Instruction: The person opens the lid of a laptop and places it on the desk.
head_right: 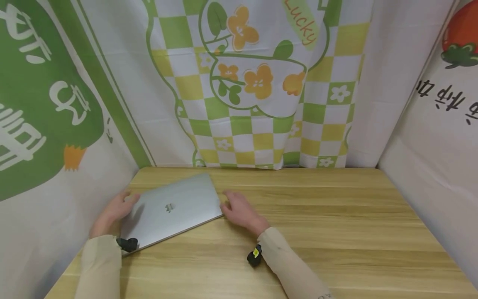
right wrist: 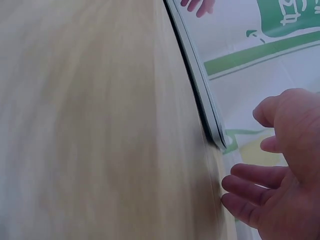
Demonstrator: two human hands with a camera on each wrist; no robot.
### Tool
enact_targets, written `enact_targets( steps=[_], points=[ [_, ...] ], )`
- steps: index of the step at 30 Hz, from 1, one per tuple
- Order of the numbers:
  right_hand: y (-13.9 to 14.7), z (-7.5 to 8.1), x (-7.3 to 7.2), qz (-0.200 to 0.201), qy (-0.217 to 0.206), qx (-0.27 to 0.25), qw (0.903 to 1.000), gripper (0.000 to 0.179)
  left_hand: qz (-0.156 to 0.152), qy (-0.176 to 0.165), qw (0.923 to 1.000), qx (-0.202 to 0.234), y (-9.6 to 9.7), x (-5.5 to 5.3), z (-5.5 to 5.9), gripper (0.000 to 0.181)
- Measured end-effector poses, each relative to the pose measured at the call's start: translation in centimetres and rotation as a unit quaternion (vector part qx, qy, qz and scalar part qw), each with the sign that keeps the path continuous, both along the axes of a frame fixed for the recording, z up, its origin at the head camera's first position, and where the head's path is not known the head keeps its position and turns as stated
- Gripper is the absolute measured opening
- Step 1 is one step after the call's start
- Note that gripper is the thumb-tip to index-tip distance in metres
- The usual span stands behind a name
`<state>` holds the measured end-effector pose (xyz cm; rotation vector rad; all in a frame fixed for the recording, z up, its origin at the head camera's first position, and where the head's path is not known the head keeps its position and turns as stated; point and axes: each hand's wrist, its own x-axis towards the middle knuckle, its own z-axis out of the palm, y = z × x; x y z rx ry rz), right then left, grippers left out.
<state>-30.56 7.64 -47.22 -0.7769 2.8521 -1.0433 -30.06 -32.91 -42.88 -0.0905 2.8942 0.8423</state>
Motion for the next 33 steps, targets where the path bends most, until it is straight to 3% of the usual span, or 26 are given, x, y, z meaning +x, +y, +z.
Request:
enact_targets(
  steps=[7,16,22,26,28,33],
  points=[
    [-1.4,0.0,0.0,0.015,0.003,0.007,0.9999,0.054,0.017,-0.036,0.9992,-0.005,-0.4,0.2,0.2,0.084],
    [-2.5,0.2,-0.2,0.009,-0.029,0.012,0.9995,0.055,0.038,-0.060,0.9974,-0.004,-0.4,0.6,0.5,0.085],
    [-2.6,0.3,-0.3,-0.001,-0.035,0.011,0.9993,0.054,0.040,-0.056,0.9977,0.001,-0.4,0.8,0.7,0.075],
    [-2.6,0.4,-0.4,-0.003,-0.038,0.014,0.9992,0.054,0.066,-0.076,0.9942,0.038,-0.3,1.0,0.6,0.053],
    [-2.6,0.5,-0.4,-0.003,-0.038,0.014,0.9992,0.054,0.075,-0.080,0.9933,0.035,-0.3,1.1,0.6,0.045],
    [-2.8,0.4,-0.4,-0.003,-0.043,0.014,0.9990,0.056,0.080,-0.085,0.9928,0.026,-0.3,1.2,0.5,0.056]
  ],
)
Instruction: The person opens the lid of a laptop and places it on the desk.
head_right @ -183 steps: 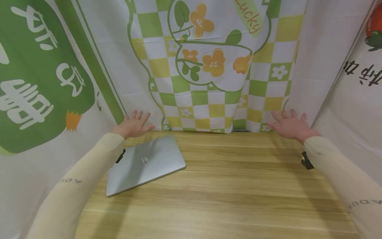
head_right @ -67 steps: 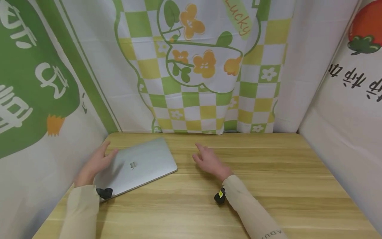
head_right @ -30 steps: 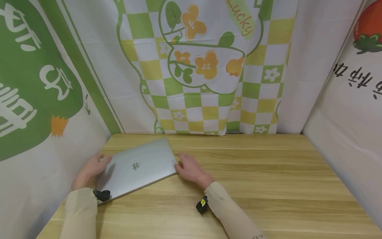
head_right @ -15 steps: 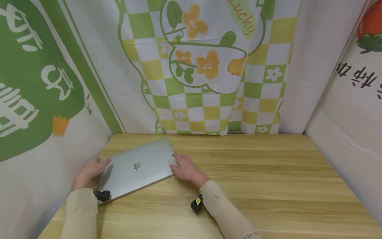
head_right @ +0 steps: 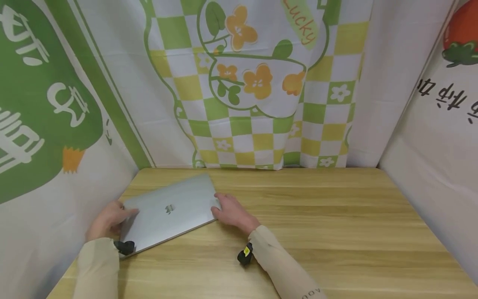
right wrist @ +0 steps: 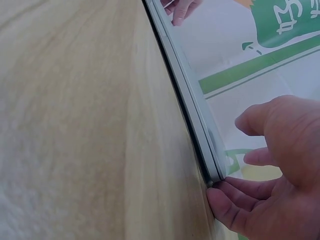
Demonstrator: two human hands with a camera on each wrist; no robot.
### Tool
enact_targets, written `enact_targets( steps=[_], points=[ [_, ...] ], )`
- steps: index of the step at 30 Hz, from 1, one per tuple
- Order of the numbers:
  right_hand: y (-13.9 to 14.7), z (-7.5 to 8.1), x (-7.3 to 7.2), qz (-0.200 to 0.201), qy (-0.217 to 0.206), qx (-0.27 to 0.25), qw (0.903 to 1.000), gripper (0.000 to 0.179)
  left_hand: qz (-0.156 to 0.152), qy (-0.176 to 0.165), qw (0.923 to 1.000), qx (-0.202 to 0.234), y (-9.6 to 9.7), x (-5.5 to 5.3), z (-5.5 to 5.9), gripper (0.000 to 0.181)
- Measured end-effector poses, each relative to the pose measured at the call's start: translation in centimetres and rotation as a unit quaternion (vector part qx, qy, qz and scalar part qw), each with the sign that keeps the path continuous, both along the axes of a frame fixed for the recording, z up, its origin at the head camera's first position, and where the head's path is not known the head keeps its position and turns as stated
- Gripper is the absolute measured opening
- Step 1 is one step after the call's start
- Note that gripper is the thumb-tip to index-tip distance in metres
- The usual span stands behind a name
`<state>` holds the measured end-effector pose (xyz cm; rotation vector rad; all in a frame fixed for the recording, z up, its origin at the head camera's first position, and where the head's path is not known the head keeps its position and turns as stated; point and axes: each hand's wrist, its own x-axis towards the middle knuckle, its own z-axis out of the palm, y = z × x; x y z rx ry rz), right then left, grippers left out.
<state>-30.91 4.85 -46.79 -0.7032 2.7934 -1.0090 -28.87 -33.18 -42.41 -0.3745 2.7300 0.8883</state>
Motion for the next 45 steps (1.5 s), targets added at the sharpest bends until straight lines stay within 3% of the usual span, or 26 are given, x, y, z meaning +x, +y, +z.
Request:
enact_targets(
  steps=[5,12,28,38,45],
  points=[
    [-0.3,-0.1,-0.1,0.003,0.000,0.001,1.0000,0.058,0.011,-0.007,0.9997,0.019,-0.3,0.0,-0.2,0.066],
    [-0.2,-0.1,0.0,-0.015,-0.035,-0.020,0.9991,0.060,0.009,-0.014,0.9999,0.000,-0.1,0.1,-0.4,0.051],
    [0.4,0.4,-0.2,-0.063,-0.095,-0.069,0.9911,0.059,-0.010,-0.009,0.9997,-0.019,0.8,-0.4,-0.3,0.057],
    [0.6,0.3,-0.6,-0.062,-0.094,-0.060,0.9918,0.054,-0.014,-0.010,0.9997,0.018,0.7,-0.3,-0.4,0.069],
    [0.7,0.2,-0.5,-0.066,-0.097,-0.053,0.9917,0.055,-0.014,-0.008,0.9996,0.022,0.7,-0.4,-0.8,0.064]
  ],
)
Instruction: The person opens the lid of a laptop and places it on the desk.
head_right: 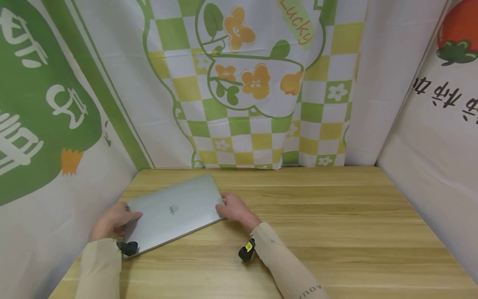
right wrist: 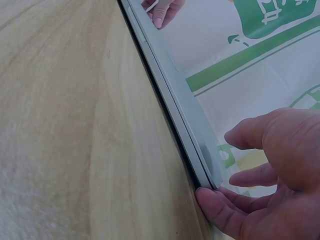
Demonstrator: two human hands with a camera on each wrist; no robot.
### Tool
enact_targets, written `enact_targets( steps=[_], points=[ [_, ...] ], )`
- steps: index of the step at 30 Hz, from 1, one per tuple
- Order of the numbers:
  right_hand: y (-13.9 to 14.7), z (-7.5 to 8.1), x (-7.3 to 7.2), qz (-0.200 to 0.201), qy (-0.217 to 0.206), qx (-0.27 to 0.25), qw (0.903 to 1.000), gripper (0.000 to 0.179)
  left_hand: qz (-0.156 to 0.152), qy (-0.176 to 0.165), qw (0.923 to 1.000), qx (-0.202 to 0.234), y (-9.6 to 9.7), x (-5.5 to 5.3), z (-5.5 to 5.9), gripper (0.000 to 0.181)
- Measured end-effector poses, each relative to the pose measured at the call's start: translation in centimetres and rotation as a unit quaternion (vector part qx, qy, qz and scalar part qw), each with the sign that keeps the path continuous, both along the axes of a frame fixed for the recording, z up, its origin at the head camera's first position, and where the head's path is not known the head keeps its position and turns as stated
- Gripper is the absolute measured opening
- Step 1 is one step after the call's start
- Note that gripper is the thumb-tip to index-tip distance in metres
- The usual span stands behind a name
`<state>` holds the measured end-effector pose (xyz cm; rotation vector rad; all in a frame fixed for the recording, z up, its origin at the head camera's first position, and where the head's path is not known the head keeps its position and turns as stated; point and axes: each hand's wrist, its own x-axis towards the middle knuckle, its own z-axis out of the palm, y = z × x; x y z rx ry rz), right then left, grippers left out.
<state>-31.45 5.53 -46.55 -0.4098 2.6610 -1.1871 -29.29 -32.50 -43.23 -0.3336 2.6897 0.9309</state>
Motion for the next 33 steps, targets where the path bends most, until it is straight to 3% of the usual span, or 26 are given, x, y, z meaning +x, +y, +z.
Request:
enact_targets(
  steps=[10,24,33],
  points=[
    [0.4,0.3,0.0,0.000,-0.002,0.010,1.0000,0.053,0.001,-0.004,1.0000,-0.003,0.6,-0.1,-0.1,0.066],
    [1.2,0.4,-0.5,-0.014,-0.015,0.010,0.9997,0.044,-0.012,0.004,0.9983,-0.057,1.4,0.0,0.1,0.055],
    [1.8,0.1,-0.6,-0.014,-0.028,-0.001,0.9995,0.042,-0.014,0.006,0.9993,-0.035,1.8,0.0,0.0,0.059]
  ],
)
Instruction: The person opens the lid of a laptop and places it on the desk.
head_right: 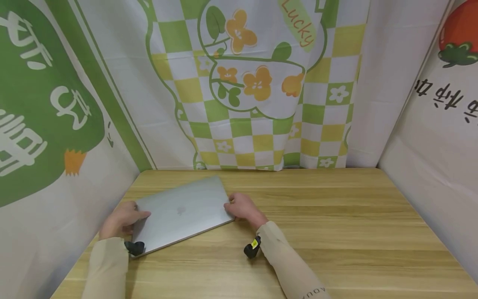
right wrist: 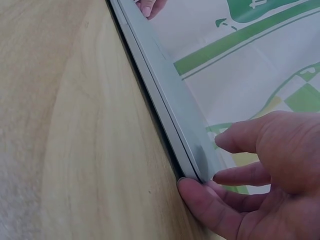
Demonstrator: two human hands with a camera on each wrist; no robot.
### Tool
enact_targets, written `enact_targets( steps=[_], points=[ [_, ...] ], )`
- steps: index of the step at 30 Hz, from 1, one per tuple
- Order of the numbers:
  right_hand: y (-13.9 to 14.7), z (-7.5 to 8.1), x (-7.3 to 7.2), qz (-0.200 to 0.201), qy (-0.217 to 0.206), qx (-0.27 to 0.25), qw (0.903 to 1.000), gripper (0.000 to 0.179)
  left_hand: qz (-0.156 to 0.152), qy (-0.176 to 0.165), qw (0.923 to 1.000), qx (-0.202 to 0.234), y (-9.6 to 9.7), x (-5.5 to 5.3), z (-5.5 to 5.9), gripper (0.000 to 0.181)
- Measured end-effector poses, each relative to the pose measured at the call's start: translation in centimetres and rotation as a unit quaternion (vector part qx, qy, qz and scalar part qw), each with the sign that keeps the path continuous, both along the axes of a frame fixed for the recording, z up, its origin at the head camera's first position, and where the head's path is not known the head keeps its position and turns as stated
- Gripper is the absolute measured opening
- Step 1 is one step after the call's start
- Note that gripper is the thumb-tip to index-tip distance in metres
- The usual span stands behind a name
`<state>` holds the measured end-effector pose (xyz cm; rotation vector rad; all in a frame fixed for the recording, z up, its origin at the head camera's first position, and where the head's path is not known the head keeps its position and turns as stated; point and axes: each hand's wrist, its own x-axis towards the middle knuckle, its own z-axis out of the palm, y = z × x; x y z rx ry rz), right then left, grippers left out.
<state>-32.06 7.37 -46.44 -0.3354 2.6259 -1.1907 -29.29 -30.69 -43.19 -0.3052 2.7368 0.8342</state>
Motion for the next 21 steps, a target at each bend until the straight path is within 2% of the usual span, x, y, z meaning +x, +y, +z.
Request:
enact_targets(
  steps=[8,21],
  points=[
    [0.3,0.0,0.0,-0.001,0.000,0.005,1.0000,0.041,0.002,0.000,0.9999,0.010,0.1,-0.4,-0.5,0.058],
    [0.4,0.5,0.3,-0.014,-0.005,0.012,0.9998,0.038,0.004,0.004,0.9999,0.009,1.0,0.0,-0.1,0.053]
  ],
)
